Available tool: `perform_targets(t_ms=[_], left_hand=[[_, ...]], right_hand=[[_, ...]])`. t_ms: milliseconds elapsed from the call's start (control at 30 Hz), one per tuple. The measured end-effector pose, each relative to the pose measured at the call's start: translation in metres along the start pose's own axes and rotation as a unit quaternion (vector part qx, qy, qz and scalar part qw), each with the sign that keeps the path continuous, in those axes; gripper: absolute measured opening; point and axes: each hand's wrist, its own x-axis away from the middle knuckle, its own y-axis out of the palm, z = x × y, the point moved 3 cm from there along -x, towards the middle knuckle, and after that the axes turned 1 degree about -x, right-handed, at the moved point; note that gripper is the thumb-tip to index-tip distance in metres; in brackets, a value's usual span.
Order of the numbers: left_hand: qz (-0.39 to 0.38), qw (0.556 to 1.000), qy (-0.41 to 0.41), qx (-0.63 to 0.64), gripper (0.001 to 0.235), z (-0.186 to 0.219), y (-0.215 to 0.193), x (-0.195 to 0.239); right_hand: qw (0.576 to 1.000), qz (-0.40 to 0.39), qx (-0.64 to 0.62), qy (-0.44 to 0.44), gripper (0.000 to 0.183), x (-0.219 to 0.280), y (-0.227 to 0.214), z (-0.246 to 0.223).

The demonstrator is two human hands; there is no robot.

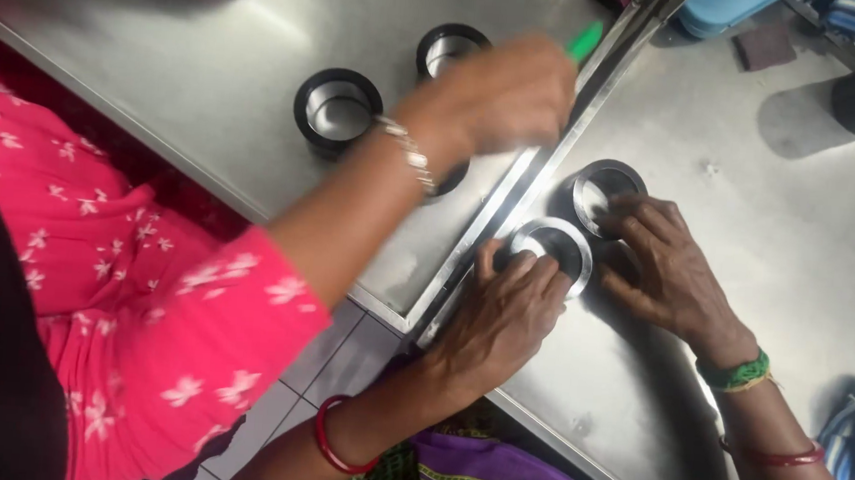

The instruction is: Cleaning and inspecting black cylindrical metal rings using a cloth on a metal table.

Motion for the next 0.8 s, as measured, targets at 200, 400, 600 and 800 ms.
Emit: perform_targets(t_ms=[200,400,600,800], left_hand=[[-0.062,0.903,-0.227,0.36,0.032,-0.013,-0.045,0.016],[0.08,0.959,-0.2,0.186,0.042,-0.033,-0.075,0.041],[0.069,0.969,-0.195,-0.133,0.026,-0.069,-0.074,0.051],[0.081,0.959,-0.187,-0.198,0.018,-0.112,-0.063,0.04]], right_hand=[[0.991,-0.025,-0.035,0.127,0.029,0.01,0.019,0.002],[0.895,0.065,-0.368,0.243,0.028,-0.01,0.008,0.007],[0.995,0.021,-0.087,-0.046,0.028,-0.071,0.027,-0.032],[0.993,0.042,0.031,-0.104,0.023,-0.118,0.055,-0.024]])
